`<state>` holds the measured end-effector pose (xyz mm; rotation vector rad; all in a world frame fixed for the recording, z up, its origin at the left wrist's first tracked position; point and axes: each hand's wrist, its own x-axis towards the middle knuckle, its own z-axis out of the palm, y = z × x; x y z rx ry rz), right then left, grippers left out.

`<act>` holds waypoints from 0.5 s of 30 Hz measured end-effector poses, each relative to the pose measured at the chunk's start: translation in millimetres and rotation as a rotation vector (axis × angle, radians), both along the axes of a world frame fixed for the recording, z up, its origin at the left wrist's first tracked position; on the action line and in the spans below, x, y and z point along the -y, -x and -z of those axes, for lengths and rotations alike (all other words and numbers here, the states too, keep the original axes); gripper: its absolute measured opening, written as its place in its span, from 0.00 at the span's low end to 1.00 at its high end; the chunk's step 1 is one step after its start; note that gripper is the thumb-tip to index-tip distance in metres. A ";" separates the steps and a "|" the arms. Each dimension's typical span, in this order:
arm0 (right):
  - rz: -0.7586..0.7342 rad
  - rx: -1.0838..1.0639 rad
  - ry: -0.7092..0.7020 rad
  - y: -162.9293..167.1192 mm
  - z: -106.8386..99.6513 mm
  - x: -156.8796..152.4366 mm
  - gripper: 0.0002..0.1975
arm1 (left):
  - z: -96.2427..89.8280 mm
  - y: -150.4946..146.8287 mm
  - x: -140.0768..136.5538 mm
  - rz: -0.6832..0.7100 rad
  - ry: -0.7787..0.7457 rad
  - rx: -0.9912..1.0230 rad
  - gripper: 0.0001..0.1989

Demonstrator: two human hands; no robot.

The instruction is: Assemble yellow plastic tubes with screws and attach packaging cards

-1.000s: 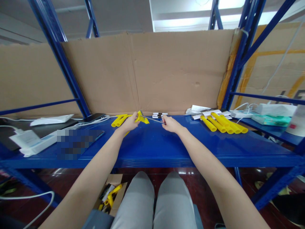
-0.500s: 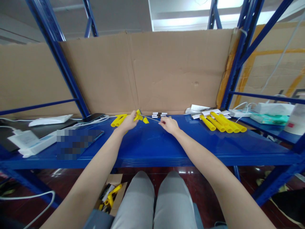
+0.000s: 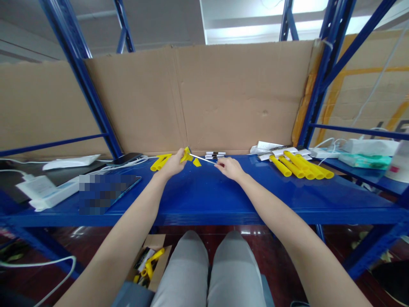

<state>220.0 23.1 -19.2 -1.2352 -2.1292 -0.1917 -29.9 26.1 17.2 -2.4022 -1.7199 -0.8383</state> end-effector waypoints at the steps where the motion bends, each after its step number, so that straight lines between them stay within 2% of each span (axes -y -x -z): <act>1: 0.005 -0.007 0.013 0.2 -1.4 1.1 0.11 | 0.1 -0.2 -0.3 0.003 -0.003 0.012 0.17; 7: 0.020 -0.028 0.093 0.6 -11.8 9.2 0.11 | 2.3 0.2 -3.8 0.038 0.008 0.061 0.17; 11: 0.047 -0.002 0.090 -0.5 -14.4 9.0 0.12 | 4.4 1.3 -5.0 0.043 0.022 0.043 0.17; 15: -0.035 -0.016 0.143 0.4 -11.3 4.7 0.11 | 4.7 1.6 -4.2 0.016 0.027 0.021 0.19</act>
